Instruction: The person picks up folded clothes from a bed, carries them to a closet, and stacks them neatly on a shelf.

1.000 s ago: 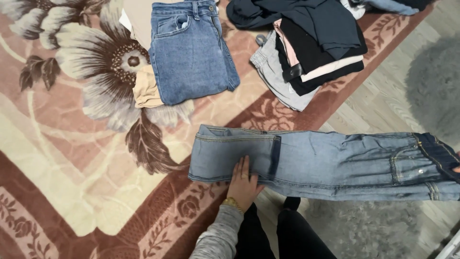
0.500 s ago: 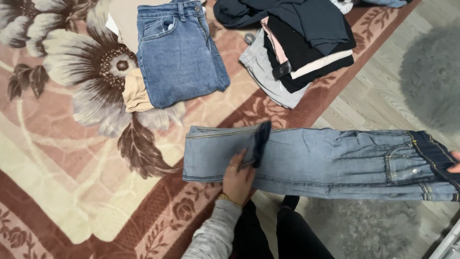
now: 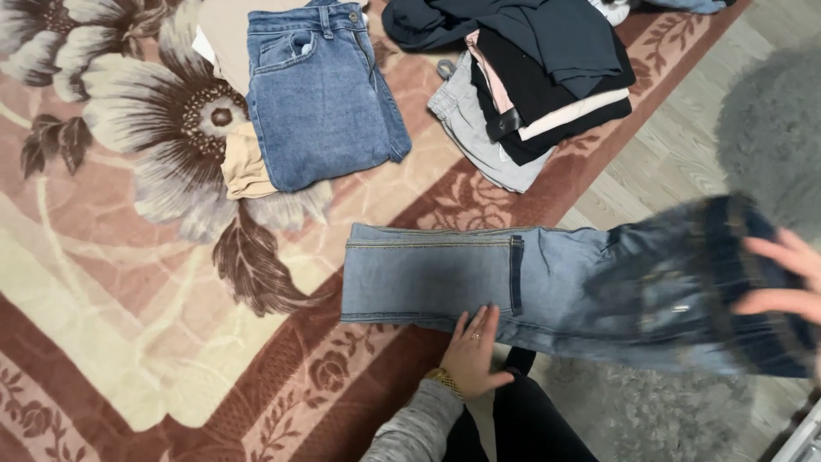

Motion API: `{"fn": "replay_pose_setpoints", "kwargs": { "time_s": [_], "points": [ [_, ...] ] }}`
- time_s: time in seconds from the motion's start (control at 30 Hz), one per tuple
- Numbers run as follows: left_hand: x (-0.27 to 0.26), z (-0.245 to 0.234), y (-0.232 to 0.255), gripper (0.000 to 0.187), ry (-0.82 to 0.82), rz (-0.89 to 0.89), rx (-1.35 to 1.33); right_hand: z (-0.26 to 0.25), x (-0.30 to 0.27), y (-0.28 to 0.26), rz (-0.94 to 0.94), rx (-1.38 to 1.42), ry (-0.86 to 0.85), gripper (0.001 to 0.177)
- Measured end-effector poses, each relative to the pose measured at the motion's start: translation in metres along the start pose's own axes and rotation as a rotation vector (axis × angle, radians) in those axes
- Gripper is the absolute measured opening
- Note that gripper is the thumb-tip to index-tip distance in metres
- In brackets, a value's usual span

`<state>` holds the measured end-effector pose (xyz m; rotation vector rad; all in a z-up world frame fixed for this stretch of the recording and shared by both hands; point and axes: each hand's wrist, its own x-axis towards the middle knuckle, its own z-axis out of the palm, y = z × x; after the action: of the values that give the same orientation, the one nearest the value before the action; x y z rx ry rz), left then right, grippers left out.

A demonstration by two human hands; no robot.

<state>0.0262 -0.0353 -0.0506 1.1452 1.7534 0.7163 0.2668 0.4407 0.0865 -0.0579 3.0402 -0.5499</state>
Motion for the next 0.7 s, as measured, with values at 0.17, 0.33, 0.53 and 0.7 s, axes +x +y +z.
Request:
{"fn": "replay_pose_setpoints", "kwargs": {
  "time_s": [0.17,0.33,0.53,0.7],
  "points": [
    [0.002,0.032,-0.001,0.124,-0.003,-0.075,0.009,-0.048,0.198,-0.236,-0.060,0.275,0.108,0.025],
    [-0.004,0.041,0.007,0.121,0.145,-0.095,-0.256,-0.012,0.303,-0.309,-0.369,0.392,0.108,0.072],
    [-0.019,0.008,0.026,0.116,0.013,-0.752,-1.146,0.029,0.338,-0.266,-0.235,0.412,0.244,0.048],
    [-0.027,0.024,-0.003,0.084,0.503,-0.823,-1.723,0.111,0.305,-0.162,0.234,0.389,-0.099,0.038]
  ]
}}
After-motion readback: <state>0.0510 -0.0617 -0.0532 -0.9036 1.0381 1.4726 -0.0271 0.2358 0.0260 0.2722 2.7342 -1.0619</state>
